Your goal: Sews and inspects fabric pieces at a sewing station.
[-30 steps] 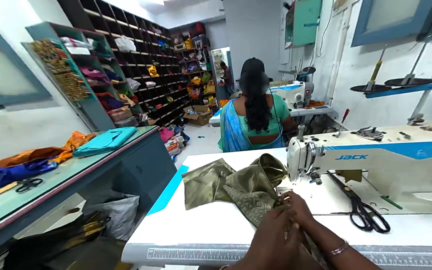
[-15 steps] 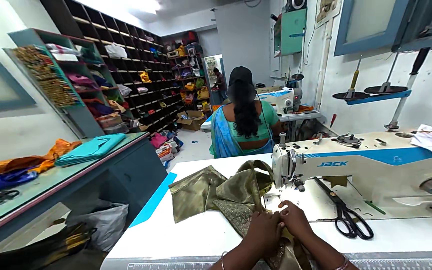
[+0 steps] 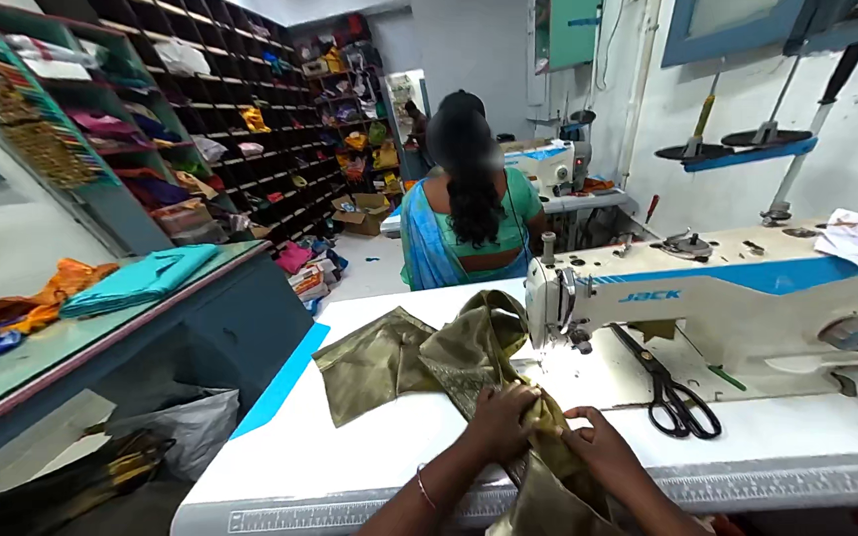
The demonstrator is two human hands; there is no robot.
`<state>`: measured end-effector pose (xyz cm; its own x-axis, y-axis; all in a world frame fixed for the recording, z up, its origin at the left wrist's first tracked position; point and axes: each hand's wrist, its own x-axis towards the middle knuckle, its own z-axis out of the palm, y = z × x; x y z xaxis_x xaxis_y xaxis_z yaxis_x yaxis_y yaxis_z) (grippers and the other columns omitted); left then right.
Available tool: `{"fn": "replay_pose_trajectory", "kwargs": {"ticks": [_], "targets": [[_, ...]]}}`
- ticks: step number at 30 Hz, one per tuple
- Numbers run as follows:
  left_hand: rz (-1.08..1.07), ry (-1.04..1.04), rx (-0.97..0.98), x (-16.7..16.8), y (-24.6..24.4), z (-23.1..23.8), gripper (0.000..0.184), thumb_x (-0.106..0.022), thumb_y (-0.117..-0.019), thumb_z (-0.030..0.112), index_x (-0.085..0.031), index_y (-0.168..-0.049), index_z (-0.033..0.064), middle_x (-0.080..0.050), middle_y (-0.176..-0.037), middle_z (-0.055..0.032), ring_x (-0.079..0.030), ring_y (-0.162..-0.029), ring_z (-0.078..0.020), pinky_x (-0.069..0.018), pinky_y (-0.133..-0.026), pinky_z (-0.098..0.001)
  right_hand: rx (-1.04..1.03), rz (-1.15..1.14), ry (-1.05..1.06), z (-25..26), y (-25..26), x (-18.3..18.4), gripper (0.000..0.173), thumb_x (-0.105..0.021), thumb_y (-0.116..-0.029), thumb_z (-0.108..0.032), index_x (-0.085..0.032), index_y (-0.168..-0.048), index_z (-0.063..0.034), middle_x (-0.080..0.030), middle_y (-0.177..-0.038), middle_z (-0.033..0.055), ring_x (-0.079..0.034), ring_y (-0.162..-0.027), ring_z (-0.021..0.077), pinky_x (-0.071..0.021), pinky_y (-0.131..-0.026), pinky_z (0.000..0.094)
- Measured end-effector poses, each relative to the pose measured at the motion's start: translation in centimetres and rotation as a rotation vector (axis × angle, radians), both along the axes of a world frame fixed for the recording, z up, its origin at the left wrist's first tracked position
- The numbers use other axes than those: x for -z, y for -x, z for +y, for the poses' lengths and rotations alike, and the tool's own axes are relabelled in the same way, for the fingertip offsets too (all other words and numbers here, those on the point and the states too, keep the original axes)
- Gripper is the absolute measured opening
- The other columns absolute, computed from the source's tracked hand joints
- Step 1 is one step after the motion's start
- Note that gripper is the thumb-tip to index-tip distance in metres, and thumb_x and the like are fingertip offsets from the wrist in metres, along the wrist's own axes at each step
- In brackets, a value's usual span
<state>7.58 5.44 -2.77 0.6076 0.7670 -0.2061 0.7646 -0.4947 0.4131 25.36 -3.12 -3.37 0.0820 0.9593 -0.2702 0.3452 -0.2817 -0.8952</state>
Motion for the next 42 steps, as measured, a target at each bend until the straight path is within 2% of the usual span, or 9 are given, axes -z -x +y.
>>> {"fn": "replay_pose_trajectory", "kwargs": {"ticks": [4, 9, 13, 16, 19, 25, 35, 39, 42], "targets": [[-0.071, -0.028, 0.059, 0.7, 0.3, 1.2, 0.049, -0.049, -0.1054, 0.027, -0.048, -0.153, 0.0173, -0.044, -0.160, -0.0029, -0.028, -0.154, -0.0214, -0.0134, -0.123, -0.0588, 0.010, -0.077, -0.012, -1.0, -0.2, 0.0, 0.038, -0.062, -0.1022, -0.016, -0.052, -0.138, -0.0082, -0.072, -0.100, 0.0104, -0.069, -0.084, 0.0185, -0.0546, -0.081, 0.0376], [-0.160, -0.121, 0.088, 1.3, 0.0, 2.1, 0.049, -0.055, -0.1001, 0.023, -0.054, -0.149, 0.0160, -0.051, -0.154, -0.0042, -0.036, -0.150, -0.0244, -0.0204, -0.118, -0.0635, 0.020, -0.099, 0.004, 0.0, -1.0, 0.1, 0.023, -0.063, -0.1022, -0.019, -0.070, -0.120, -0.0070, -0.071, -0.089, 0.0071, -0.062, -0.073, 0.0138, -0.0514, -0.074, 0.0341], [-0.137, -0.179, 0.086, 1.5, -0.3, 2.6, 0.048, -0.056, -0.0990, 0.025, -0.057, -0.146, 0.0153, -0.049, -0.156, -0.0011, -0.033, -0.150, -0.0273, -0.0234, -0.113, -0.0671, 0.035, -0.041, 0.082, 1.2, -1.4, 0.1, 0.022, -0.066, -0.1008, -0.019, -0.070, -0.117, -0.0049, -0.070, -0.088, 0.0061, -0.060, -0.071, 0.0113, -0.0500, -0.072, 0.0316], [-0.119, -0.164, 0.078, 1.3, -0.6, 3.2, 0.052, -0.056, -0.0978, 0.025, -0.054, -0.148, 0.0103, -0.050, -0.155, -0.0067, -0.034, -0.150, -0.0275, -0.0224, -0.115, -0.0659, 0.037, -0.033, 0.088, 2.0, -1.6, 0.2, 0.022, -0.067, -0.0999, -0.018, -0.070, -0.116, -0.0037, -0.071, -0.092, 0.0084, -0.063, -0.075, 0.0138, -0.0516, -0.075, 0.0341], [-0.139, -0.153, 0.081, 1.3, -0.7, 4.1, 0.049, -0.059, -0.0971, 0.025, -0.055, -0.143, 0.0063, -0.053, -0.150, -0.0125, -0.042, -0.145, -0.0280, -0.0232, -0.118, -0.0614, 0.059, -0.012, 0.084, 2.5, -1.5, 0.3, 0.022, -0.068, -0.0992, -0.018, -0.070, -0.115, -0.0032, -0.070, -0.090, 0.0075, -0.062, -0.073, 0.0127, -0.0512, -0.073, 0.0325], [-0.122, -0.140, 0.122, 1.4, -0.8, 5.7, 0.052, -0.058, -0.0990, 0.025, -0.052, -0.145, 0.0027, -0.050, -0.153, -0.0127, -0.041, -0.147, -0.0258, -0.0163, -0.123, -0.0541, 0.083, 0.015, 0.076, 3.2, -1.4, 0.5, 0.022, -0.068, -0.0997, -0.018, -0.069, -0.116, -0.0027, -0.070, -0.087, 0.0061, -0.060, -0.070, 0.0107, -0.0500, -0.070, 0.0300], [-0.275, -0.163, 0.282, 1.5, -0.4, 8.0, 0.048, -0.061, -0.0912, 0.018, -0.059, -0.134, -0.0021, -0.060, -0.142, -0.0155, -0.051, -0.138, -0.0289, -0.0241, -0.121, -0.0502, 0.077, 0.209, 0.134, 3.4, -0.8, 0.0, 0.029, -0.067, -0.0986, -0.009, -0.062, -0.125, 0.0008, -0.069, -0.102, 0.0126, -0.068, -0.079, 0.0142, -0.0573, -0.071, 0.0292], [-0.258, -0.121, 0.251, 0.9, -0.5, 7.8, 0.048, -0.062, -0.0921, 0.016, -0.058, -0.136, -0.0025, -0.060, -0.142, -0.0159, -0.050, -0.138, -0.0300, -0.0218, -0.122, -0.0492, 0.091, 0.212, 0.141, 3.3, -0.5, -0.2, 0.030, -0.066, -0.0992, -0.009, -0.061, -0.127, 0.0011, -0.070, -0.101, 0.0122, -0.069, -0.080, 0.0136, -0.0575, -0.071, 0.0285], [-0.292, -0.213, 0.275, 1.7, -0.3, 7.9, 0.041, -0.061, -0.0911, 0.015, -0.065, -0.129, 0.0007, -0.062, -0.140, -0.0149, -0.052, -0.137, -0.0289, -0.0268, -0.120, -0.0530, 0.101, 0.218, 0.141, 3.2, -0.5, -0.2, 0.030, -0.066, -0.0994, -0.008, -0.061, -0.127, 0.0005, -0.070, -0.100, 0.0113, -0.069, -0.080, 0.0132, -0.0575, -0.071, 0.0281]]}}
